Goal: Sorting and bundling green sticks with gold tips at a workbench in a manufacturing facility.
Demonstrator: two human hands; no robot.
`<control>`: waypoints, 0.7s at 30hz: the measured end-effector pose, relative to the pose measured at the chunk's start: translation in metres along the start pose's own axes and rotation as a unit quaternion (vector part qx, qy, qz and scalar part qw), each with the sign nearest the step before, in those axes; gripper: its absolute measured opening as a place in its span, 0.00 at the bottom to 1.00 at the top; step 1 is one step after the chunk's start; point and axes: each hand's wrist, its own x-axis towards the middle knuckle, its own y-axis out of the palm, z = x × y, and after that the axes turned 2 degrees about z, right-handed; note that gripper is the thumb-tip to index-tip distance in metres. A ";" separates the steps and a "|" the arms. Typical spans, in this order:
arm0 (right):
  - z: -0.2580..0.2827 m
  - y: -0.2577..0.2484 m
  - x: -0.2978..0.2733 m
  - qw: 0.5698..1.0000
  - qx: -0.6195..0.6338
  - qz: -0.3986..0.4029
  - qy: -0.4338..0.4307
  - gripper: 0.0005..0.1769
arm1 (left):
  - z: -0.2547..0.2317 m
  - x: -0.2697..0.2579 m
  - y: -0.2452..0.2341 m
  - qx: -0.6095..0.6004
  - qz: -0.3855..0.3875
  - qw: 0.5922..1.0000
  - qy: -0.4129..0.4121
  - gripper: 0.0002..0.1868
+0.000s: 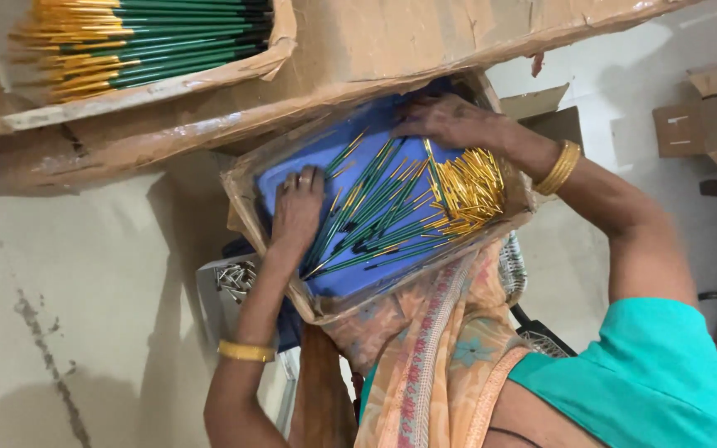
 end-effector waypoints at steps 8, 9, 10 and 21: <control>0.021 -0.030 -0.005 0.994 -0.062 0.093 -0.012 0.27 | -0.042 -0.041 -0.012 -0.041 0.091 0.989 -0.113 0.29; 0.018 -0.021 -0.005 0.992 -0.062 0.111 -0.015 0.27 | -0.047 -0.041 -0.015 -0.062 0.071 0.988 -0.121 0.26; 0.014 -0.012 -0.006 0.990 -0.062 0.128 -0.018 0.26 | -0.051 -0.040 -0.017 -0.083 0.052 0.987 -0.130 0.24; 0.089 -0.003 0.018 0.980 0.045 0.187 -0.047 0.10 | -0.088 -0.034 -0.028 -0.154 0.109 0.970 -0.154 0.71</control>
